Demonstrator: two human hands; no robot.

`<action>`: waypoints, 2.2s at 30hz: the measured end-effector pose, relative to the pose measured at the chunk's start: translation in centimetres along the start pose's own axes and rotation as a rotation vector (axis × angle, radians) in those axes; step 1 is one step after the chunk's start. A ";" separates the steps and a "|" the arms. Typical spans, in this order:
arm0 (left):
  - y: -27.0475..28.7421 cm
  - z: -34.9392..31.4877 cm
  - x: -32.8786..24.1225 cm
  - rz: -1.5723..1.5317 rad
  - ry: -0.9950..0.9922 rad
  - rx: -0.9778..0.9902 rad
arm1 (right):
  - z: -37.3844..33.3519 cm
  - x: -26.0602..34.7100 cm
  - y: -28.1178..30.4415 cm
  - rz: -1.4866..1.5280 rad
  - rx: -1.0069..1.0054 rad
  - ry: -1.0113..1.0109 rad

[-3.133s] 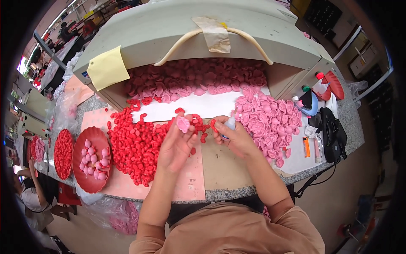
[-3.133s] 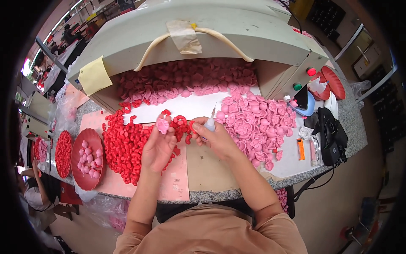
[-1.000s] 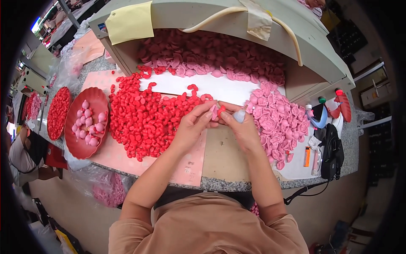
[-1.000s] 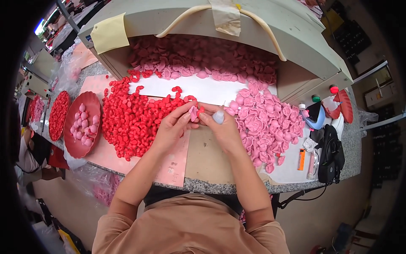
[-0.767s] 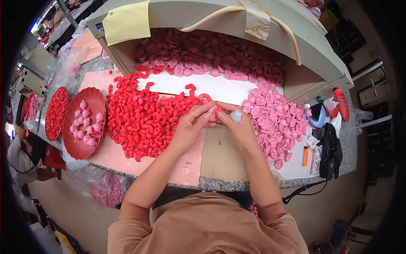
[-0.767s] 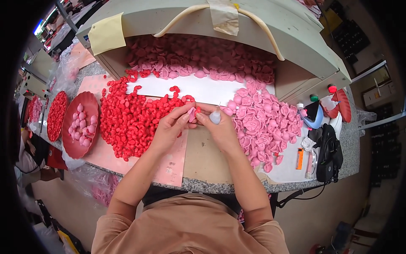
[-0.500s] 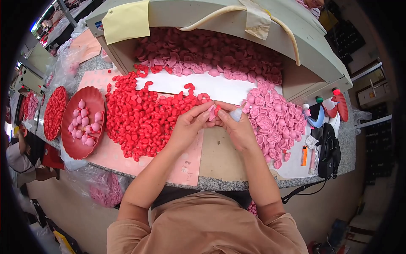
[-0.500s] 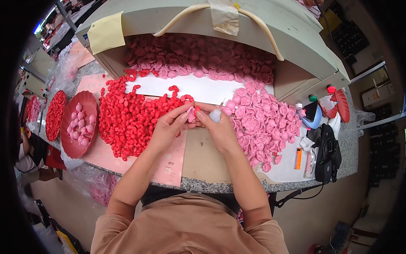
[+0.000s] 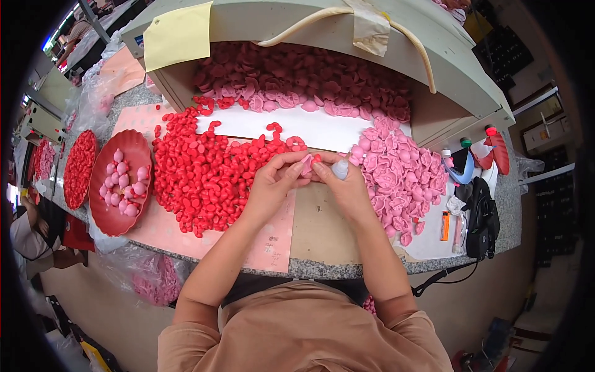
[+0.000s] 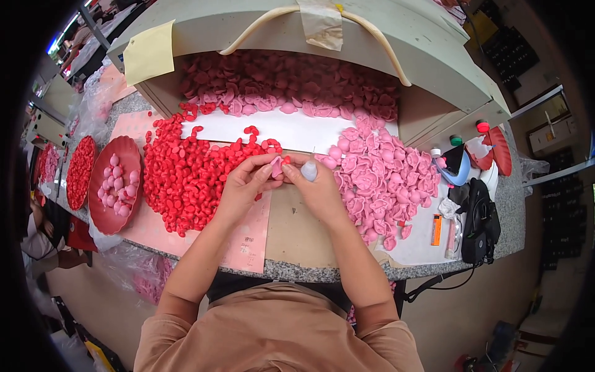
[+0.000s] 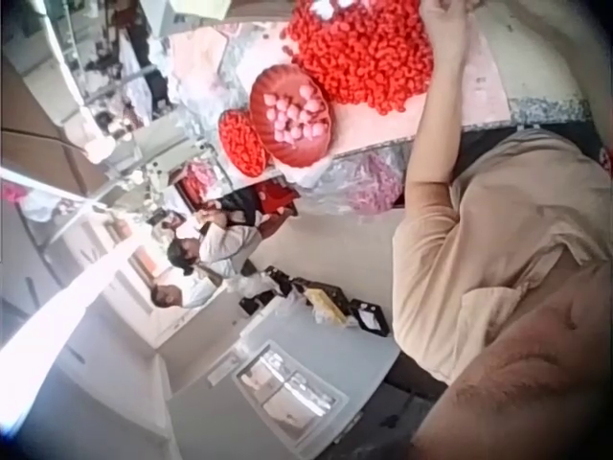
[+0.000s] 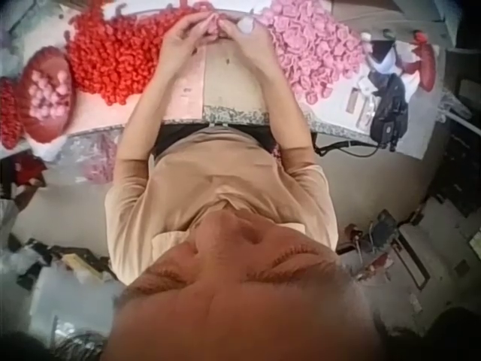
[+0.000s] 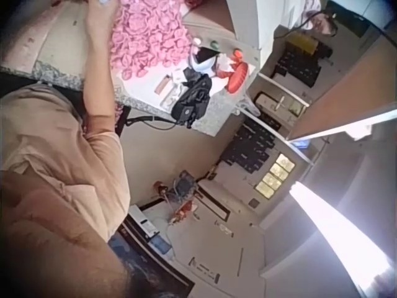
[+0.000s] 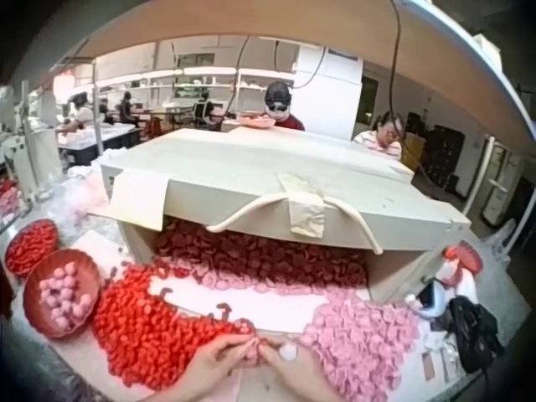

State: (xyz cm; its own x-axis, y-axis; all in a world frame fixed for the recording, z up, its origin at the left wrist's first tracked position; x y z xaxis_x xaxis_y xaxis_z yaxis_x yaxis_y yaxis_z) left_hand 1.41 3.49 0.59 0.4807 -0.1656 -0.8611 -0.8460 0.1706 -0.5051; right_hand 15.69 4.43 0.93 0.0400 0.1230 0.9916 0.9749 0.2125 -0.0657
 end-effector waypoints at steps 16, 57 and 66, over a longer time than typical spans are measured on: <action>-0.7 -0.6 -1.8 0.655 -0.205 -0.038 | -0.1 -0.1 -0.4 -0.175 -0.009 0.012; -1.1 -1.0 -2.9 0.862 -0.261 -0.039 | -0.4 -0.4 -2.7 0.333 0.089 -0.151; -1.7 -1.0 -0.8 0.757 -0.278 -0.131 | -1.2 0.2 -1.4 0.012 -0.124 -0.035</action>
State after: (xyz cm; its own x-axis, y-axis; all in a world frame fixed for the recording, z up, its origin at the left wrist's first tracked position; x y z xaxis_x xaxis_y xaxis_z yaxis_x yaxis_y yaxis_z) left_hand 2.28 2.32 2.21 -0.2064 0.1988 -0.9581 -0.9764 0.0216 0.2149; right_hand 14.56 3.00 1.39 0.0465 0.1590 0.9862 0.9941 0.0898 -0.0613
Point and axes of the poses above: each hand's wrist, its own z-axis towards the middle knuckle, its own y-axis out of the back of the hand, x = y × z, the point moved 5 cm from there along z, towards the middle knuckle, and after that the axes turned 6 degrees about -z, right-handed, at the moved point
